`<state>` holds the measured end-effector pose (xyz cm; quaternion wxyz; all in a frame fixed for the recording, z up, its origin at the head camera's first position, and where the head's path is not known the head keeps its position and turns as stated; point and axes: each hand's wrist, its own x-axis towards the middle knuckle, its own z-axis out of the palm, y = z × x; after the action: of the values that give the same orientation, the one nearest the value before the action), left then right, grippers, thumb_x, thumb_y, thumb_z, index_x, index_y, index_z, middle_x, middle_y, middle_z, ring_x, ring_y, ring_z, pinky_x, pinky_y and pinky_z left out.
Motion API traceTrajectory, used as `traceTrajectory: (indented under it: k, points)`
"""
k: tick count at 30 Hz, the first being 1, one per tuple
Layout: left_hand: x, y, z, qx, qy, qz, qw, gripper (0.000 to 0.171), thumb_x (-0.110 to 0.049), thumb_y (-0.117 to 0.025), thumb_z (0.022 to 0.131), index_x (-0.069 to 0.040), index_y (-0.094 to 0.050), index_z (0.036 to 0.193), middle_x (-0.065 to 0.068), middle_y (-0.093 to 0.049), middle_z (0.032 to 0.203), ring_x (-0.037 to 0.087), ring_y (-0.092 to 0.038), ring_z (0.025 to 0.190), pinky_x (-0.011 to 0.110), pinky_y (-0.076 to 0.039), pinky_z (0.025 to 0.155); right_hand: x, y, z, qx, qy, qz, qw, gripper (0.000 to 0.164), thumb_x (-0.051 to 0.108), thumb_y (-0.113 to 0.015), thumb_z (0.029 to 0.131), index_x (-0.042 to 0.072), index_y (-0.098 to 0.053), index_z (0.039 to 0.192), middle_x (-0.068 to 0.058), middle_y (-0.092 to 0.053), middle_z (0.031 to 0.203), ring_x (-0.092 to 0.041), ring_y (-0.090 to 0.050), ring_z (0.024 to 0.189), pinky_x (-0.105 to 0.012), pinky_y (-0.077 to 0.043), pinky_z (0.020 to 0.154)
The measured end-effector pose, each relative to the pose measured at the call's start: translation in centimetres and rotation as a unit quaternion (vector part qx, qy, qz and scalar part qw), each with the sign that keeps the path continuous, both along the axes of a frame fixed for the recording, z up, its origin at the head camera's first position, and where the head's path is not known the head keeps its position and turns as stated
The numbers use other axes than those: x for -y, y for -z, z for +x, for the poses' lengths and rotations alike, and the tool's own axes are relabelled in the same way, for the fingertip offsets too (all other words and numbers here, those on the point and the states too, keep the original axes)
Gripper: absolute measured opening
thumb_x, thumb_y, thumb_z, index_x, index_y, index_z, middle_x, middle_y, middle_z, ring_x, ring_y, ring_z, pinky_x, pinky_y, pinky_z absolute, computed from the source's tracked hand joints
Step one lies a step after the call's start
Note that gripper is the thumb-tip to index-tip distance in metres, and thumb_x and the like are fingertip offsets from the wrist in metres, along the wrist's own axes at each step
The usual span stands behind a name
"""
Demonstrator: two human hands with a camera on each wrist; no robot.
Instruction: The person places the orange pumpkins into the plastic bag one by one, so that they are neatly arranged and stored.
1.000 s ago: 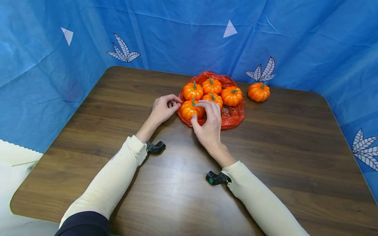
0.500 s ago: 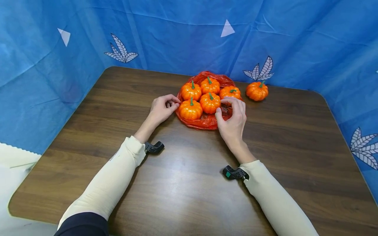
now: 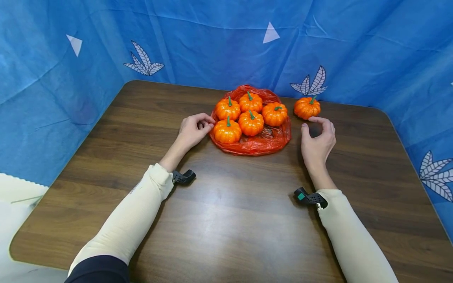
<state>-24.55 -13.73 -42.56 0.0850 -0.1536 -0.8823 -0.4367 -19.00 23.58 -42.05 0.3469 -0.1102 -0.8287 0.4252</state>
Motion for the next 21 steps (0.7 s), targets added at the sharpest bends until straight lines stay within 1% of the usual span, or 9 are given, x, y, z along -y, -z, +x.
traceTrajectory:
  k: [2,5,11,17,21]
  points:
    - [0.10,-0.02,0.01,-0.001,-0.001,-0.001,1.0000,0.009,-0.019,-0.072,0.099,-0.014,-0.079,0.103,0.005,-0.066,0.085,0.021,-0.053,0.071,0.026,-0.037,0.065,-0.32,0.01,-0.10,0.035,0.014,-0.017,0.999,0.026,0.022,-0.072,0.096,0.008,-0.072,0.118,-0.008,-0.067,0.122,-0.021,-0.057,0.118,-0.033,-0.041,0.105]
    - [0.28,0.00,0.02,-0.002,-0.002,-0.005,1.0000,0.010,-0.019,-0.072,0.099,-0.014,-0.079,0.104,0.005,-0.066,0.085,0.020,-0.053,0.071,0.026,-0.037,0.065,-0.32,-0.06,-0.22,0.071,0.016,-0.032,0.997,0.027,0.021,-0.072,0.096,0.007,-0.072,0.119,-0.010,-0.067,0.123,-0.021,-0.059,0.118,-0.033,-0.044,0.105]
    - [0.49,0.10,-0.04,-0.003,-0.004,-0.007,1.0000,0.010,-0.019,-0.072,0.099,-0.014,-0.079,0.104,0.005,-0.066,0.084,0.020,-0.053,0.070,0.025,-0.037,0.065,-0.13,-0.08,-0.36,0.080,0.014,-0.046,0.996,0.031,0.019,-0.072,0.096,0.005,-0.068,0.123,-0.012,-0.066,0.126,-0.022,-0.060,0.121,-0.035,-0.047,0.107]
    - [0.26,0.10,-0.11,-0.006,-0.003,-0.006,1.0000,0.010,-0.019,-0.072,0.099,-0.014,-0.079,0.104,0.005,-0.066,0.085,0.020,-0.053,0.071,0.026,-0.037,0.066,-0.47,-0.19,-0.42,0.100,0.017,-0.069,0.992,0.040,0.023,-0.071,0.098,0.007,-0.060,0.133,-0.009,-0.062,0.135,-0.020,-0.058,0.126,-0.030,-0.046,0.111]
    - [-0.03,0.11,-0.08,0.001,-0.005,-0.002,1.0000,0.009,-0.020,-0.072,0.098,-0.015,-0.079,0.103,0.005,-0.066,0.084,0.020,-0.053,0.070,0.025,-0.037,0.064,-1.10,-0.36,-0.54,0.110,0.024,-0.074,0.991,0.044,0.024,-0.070,0.099,0.008,-0.057,0.137,-0.009,-0.060,0.139,-0.020,-0.059,0.127,-0.027,-0.045,0.112]
